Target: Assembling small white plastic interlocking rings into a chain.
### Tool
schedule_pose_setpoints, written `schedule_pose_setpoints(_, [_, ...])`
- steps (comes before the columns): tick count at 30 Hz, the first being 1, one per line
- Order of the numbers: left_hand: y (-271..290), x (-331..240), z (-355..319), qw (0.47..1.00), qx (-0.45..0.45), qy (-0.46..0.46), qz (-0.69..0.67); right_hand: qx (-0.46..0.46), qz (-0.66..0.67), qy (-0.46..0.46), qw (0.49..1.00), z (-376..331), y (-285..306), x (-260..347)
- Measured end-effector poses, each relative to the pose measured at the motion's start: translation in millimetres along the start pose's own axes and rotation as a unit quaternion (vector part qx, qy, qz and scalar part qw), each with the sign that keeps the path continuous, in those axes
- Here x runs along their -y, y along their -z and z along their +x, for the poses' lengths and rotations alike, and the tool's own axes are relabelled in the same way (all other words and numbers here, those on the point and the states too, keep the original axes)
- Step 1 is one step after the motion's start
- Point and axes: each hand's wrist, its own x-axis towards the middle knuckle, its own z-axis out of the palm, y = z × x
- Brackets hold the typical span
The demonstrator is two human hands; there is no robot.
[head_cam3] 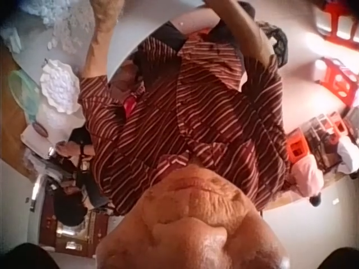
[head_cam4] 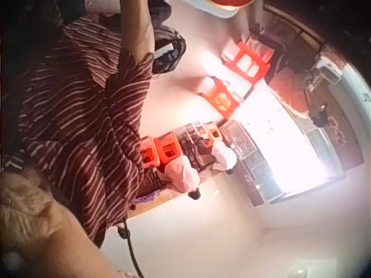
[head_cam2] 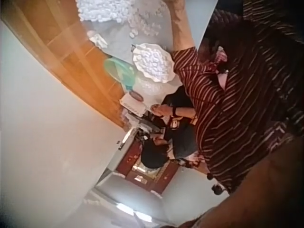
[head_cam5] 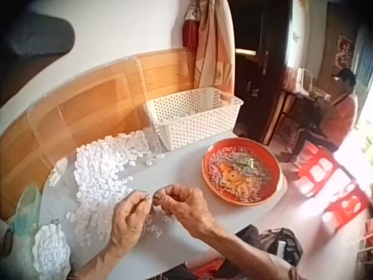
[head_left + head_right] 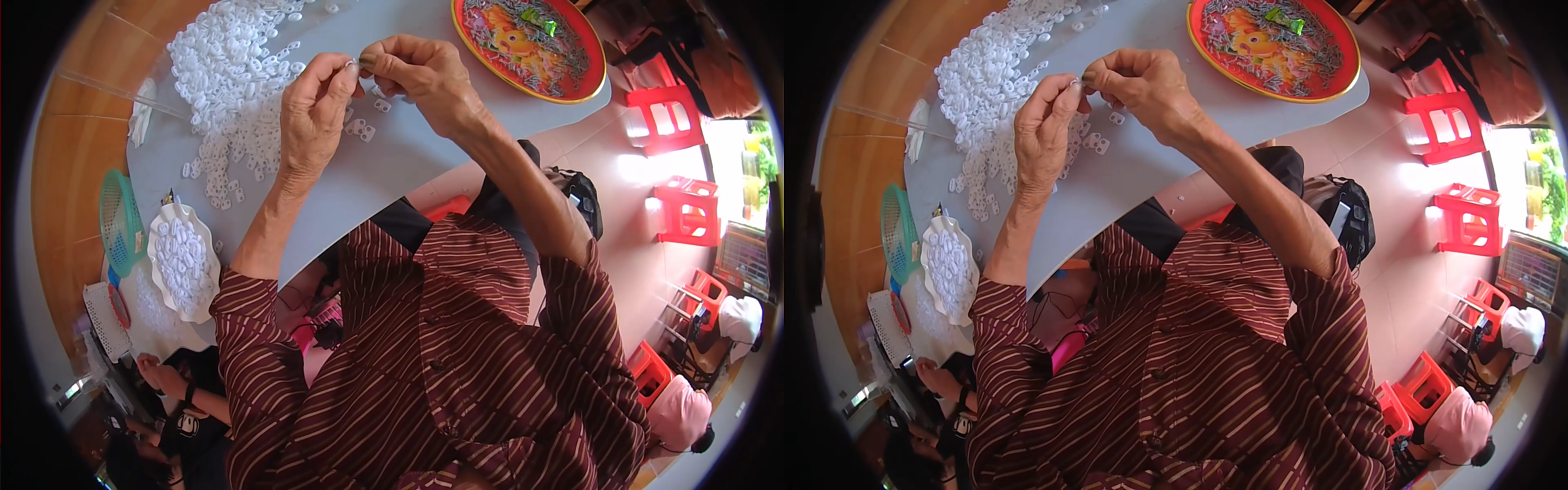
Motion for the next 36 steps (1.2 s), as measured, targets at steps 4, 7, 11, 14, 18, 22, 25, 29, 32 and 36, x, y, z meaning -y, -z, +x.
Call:
schedule_pose_setpoints(4, [-0.4, -0.6, 0.2, 0.999, 0.024, -0.002, 0.037, -0.061, -0.091, 0.083, 0.991, -4.2, -0.1, 0.6])
schedule_pose_setpoints(7, [-0.4, -4.3, 0.6, 0.997, 0.039, 0.018, 0.065, -0.039, -0.15, 0.149, 0.977, 1.7, 0.9, -1.0])
schedule_pose_setpoints(11, [-4.0, -5.1, -1.6, 0.999, 0.008, 0.046, -0.023, -0.047, -0.201, 0.14, 0.968, -0.8, -4.4, 5.9])
schedule_pose_setpoints(14, [-5.5, 0.6, -4.1, 0.969, -0.051, 0.137, -0.199, -0.058, -0.251, 0.171, 0.951, -6.1, 9.3, 18.2])
schedule_pose_setpoints(18, [-7.1, 6.5, -6.1, 0.971, -0.028, 0.147, -0.189, -0.118, -0.436, 0.245, 0.858, 1.0, 71.4, 40.2])
schedule_pose_setpoints(22, [-8.0, 6.4, -9.8, 0.974, 0.0, 0.099, -0.206, -0.096, -0.525, 0.259, 0.805, 12.2, 135.1, 62.1])
schedule_pose_setpoints(25, [-8.8, 8.4, -9.7, 0.974, 0.011, 0.094, -0.208, -0.052, -0.541, 0.226, 0.808, 10.8, 142.4, 70.6])
schedule_pose_setpoints(29, [-10.1, 11.0, -10.0, 0.981, 0.019, 0.09, -0.17, 0.03, -0.601, 0.194, 0.775, 20.4, 149.5, 67.5])
schedule_pose_setpoints(32, [-9.1, 10.3, -12.0, 0.982, 0.022, 0.088, -0.166, 0.026, -0.641, 0.099, 0.76, 25.5, 141.5, 71.3])
schedule_pose_setpoints(36, [-10.4, 6.1, -11.3, 0.98, 0.022, 0.096, -0.17, 0.064, -0.732, 0.325, 0.596, 41.1, 162.8, 50.2])
